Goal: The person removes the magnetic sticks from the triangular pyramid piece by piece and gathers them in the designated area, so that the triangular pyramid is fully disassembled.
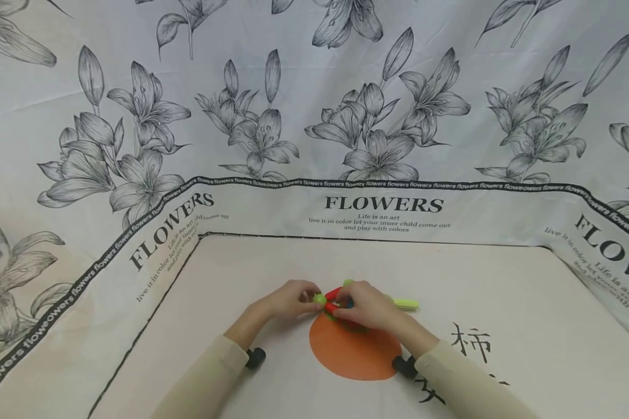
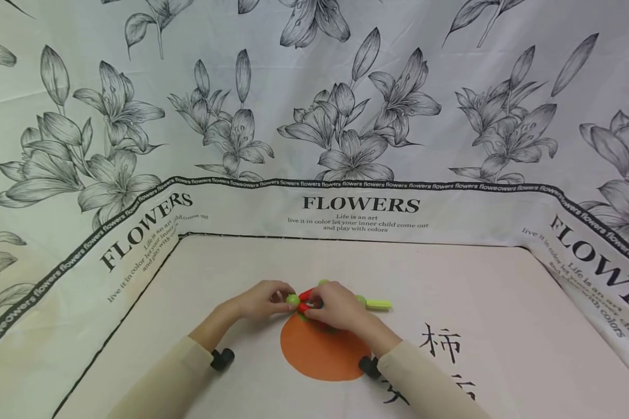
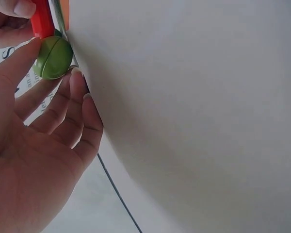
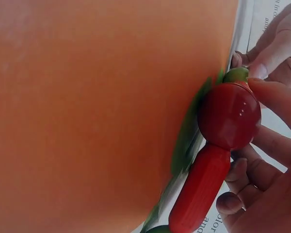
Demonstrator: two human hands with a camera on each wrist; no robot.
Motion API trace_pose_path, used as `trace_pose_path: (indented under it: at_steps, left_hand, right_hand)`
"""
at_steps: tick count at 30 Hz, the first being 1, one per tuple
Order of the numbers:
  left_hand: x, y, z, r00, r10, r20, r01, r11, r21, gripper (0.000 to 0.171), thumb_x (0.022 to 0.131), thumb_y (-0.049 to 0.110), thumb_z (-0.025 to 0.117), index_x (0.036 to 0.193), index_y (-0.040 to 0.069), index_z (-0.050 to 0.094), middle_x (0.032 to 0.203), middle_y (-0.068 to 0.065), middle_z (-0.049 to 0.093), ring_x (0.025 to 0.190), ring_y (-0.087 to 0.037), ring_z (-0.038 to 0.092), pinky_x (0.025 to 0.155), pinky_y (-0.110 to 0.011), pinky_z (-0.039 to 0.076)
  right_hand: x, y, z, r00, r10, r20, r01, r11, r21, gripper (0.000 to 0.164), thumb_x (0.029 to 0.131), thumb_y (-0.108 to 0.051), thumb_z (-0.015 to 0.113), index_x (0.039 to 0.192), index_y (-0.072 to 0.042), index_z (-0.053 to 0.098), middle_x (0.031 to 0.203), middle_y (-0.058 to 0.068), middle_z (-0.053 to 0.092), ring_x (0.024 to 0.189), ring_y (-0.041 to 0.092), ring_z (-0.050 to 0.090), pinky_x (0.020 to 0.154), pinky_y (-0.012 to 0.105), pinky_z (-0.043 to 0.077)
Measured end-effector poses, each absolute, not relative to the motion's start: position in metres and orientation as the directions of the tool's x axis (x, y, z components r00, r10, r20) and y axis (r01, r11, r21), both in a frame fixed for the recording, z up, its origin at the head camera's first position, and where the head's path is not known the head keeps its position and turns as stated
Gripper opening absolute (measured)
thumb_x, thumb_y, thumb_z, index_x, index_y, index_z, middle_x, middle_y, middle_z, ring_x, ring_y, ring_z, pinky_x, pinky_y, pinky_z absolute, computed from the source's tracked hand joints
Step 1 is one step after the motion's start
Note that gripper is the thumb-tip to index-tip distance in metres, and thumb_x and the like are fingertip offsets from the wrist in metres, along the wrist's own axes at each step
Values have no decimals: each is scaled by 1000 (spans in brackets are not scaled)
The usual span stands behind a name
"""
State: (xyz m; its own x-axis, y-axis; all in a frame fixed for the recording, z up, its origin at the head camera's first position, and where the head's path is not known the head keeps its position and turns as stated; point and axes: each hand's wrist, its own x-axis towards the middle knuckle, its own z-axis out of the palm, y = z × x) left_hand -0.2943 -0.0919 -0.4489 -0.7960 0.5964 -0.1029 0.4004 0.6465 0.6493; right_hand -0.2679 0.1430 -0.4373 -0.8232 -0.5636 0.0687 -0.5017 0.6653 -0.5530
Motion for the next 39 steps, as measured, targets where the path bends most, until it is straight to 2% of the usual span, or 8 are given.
trace_pose_path:
  at_steps: [5, 9, 16, 25, 30, 34, 39]
  left_hand:
    - [-295, -92, -449, -801, 588, -112, 392, 657, 644, 32, 99, 28, 70, 125, 11, 68, 102, 4, 62, 91, -14, 57, 81, -29, 51]
    - [-297, -93, -451, -801, 588, -113, 393, 658, 643, 32, 99, 29, 69, 126, 11, 68, 101, 4, 62, 92, -14, 57, 82, -30, 51]
    - [-297, -93, -452, -797, 593, -114, 397, 657, 641, 28, 99, 27, 70, 122, 11, 68, 99, 4, 62, 91, -14, 57, 81, -29, 50]
    - [-299, -89, -451, -801, 581, -148, 385, 687, 616, 26, 99, 27, 69, 122, 12, 68, 100, 4, 63, 95, -14, 57, 87, -30, 51]
    - [-300, -89, -447, -813, 564, -145, 389, 712, 585, 25, 99, 22, 70, 120, 9, 67, 103, 1, 63, 97, -16, 57, 89, -34, 52]
    - [-301, -93, -448, -801, 585, -129, 418, 700, 578, 27, 99, 23, 69, 122, 8, 66, 104, 0, 64, 97, -17, 58, 90, -35, 53]
    - [-302, -93, -452, -793, 601, -99, 433, 671, 602, 28, 100, 25, 68, 123, 8, 66, 103, 1, 63, 98, -16, 58, 90, -35, 52]
  right_hand:
    - [-268, 139, -438, -835, -545, 69, -497, 695, -519, 10, 88, -19, 81, 81, -17, 74, 75, -7, 58, 76, 12, 52, 62, 26, 46]
    - [-267, 136, -438, -849, -526, 52, -476, 718, -507, 12, 87, -21, 82, 79, -17, 75, 76, -7, 57, 74, 11, 51, 60, 25, 45]
    - [-268, 133, -439, -854, -519, 17, -457, 735, -501, 14, 88, -22, 82, 78, -18, 74, 67, -9, 59, 64, 10, 54, 56, 25, 44]
    - [-265, 137, -438, -842, -538, 36, -497, 748, -439, 12, 88, -21, 82, 81, -17, 73, 72, -10, 58, 72, 11, 51, 63, 28, 44]
    - [-261, 142, -437, -817, -574, 52, -542, 735, -408, 14, 87, -22, 83, 80, -19, 71, 72, -8, 56, 73, 11, 50, 64, 28, 43]
    - [-262, 145, -436, -816, -576, 44, -531, 717, -451, 13, 88, -25, 82, 84, -19, 72, 74, -8, 58, 75, 11, 52, 65, 28, 45]
    - [-272, 150, -431, -829, -553, 79, -515, 703, -491, 21, 89, -26, 81, 101, -11, 74, 92, -1, 66, 86, 19, 59, 79, 36, 52]
